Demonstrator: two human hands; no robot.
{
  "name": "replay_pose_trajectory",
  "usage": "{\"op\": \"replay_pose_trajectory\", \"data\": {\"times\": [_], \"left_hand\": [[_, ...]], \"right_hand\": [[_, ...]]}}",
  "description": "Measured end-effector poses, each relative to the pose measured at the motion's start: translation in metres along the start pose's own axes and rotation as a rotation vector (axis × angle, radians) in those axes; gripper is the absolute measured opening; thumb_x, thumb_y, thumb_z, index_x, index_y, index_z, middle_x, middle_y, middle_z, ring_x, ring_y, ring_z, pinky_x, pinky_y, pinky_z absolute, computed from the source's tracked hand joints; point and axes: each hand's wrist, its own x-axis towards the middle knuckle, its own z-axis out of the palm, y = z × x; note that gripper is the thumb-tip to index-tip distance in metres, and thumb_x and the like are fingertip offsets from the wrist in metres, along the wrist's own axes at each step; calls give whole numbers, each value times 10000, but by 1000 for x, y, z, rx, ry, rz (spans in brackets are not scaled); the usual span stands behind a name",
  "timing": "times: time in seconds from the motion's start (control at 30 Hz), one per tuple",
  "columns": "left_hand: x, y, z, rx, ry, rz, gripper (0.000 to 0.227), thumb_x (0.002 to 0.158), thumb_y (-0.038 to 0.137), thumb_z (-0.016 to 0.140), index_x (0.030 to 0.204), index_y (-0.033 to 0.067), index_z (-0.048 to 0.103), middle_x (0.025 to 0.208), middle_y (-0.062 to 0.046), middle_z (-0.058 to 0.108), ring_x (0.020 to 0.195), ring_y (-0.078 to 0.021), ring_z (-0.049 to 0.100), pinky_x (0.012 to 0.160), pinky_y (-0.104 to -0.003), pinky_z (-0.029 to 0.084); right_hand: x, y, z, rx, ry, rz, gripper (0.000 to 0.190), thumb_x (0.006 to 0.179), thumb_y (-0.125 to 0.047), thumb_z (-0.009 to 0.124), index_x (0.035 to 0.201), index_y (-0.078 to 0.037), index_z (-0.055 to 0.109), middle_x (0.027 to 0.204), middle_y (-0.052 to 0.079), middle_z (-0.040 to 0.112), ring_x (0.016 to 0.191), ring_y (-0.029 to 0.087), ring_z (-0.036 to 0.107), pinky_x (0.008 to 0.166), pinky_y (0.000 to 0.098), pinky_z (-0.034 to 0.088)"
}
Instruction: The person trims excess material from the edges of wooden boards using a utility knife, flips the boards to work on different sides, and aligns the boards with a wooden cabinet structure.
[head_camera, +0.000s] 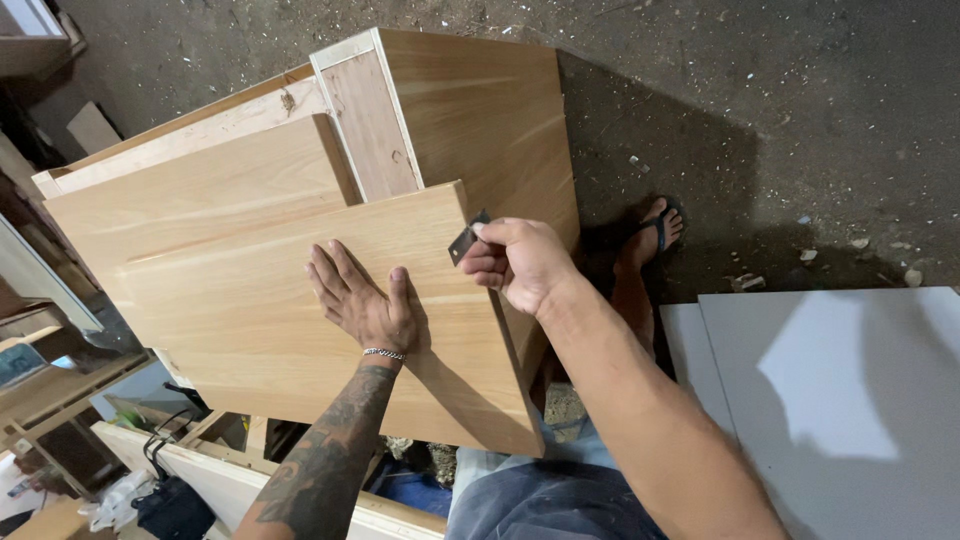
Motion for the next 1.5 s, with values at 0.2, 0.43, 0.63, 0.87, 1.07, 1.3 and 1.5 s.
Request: {"op": "replay_pose_trajectory", "data": {"times": [0.2,0.43,0.63,0.87,1.07,1.3,1.5], "left_hand": [[-1,-7,4,-26,-4,22,1107,1036,791,495,1858,116,189,1904,-236,128,1754,-486,94,1379,-657,155],[-2,-9,5,-48,-18,24,1144,1032,866,462,1862,130,183,1909,-234,111,1757,-491,75,1380,-689,120],[-2,-11,7,-42,-22,19,1152,1022,873,469,1864,141,182,1909,-226,106,1762,-475,62,1384,-687,116],[-3,-13,7,-22,-9,31,1171,1002,893,443,1860,141,177,1892,-232,135,1752,-476,98,1360,-672,160],[0,-14,7,2,13,55,1163,1017,889,439,1857,121,201,1891,-255,153,1746,-497,119,1343,-662,192],[-1,-10,6,-16,25,57,1146,1012,859,476,1853,127,212,1887,-235,158,1736,-488,132,1333,-642,211],[-1,-13,7,-34,46,67,1118,1027,829,504,1861,141,223,1897,-216,165,1738,-487,131,1351,-653,186]], "right_hand": [[-6,-36,29,13,42,-5,182,1005,-162,757,860,-64,705,748,138,803,633,249,839,522,330,705],[7,-36,24,-8,19,-20,168,1002,-148,749,891,-24,724,762,152,801,642,269,844,521,345,708],[4,-43,30,-4,-12,-49,141,1010,-145,766,913,-83,685,773,150,803,642,278,840,524,354,699],[-12,-44,18,-216,-104,-139,112,1050,-205,759,965,-154,707,769,107,797,617,257,831,489,346,683],[8,-40,7,-420,-116,-322,135,1081,-200,696,957,-157,726,659,76,688,495,191,713,377,248,486],[8,-33,-30,-268,-173,-555,59,1139,-65,648,1127,-94,697,857,46,646,712,178,699,596,293,597],[22,-26,-18,-356,-370,-846,189,1107,31,708,1248,-65,788,1036,2,715,1029,95,669,953,277,600]]}}
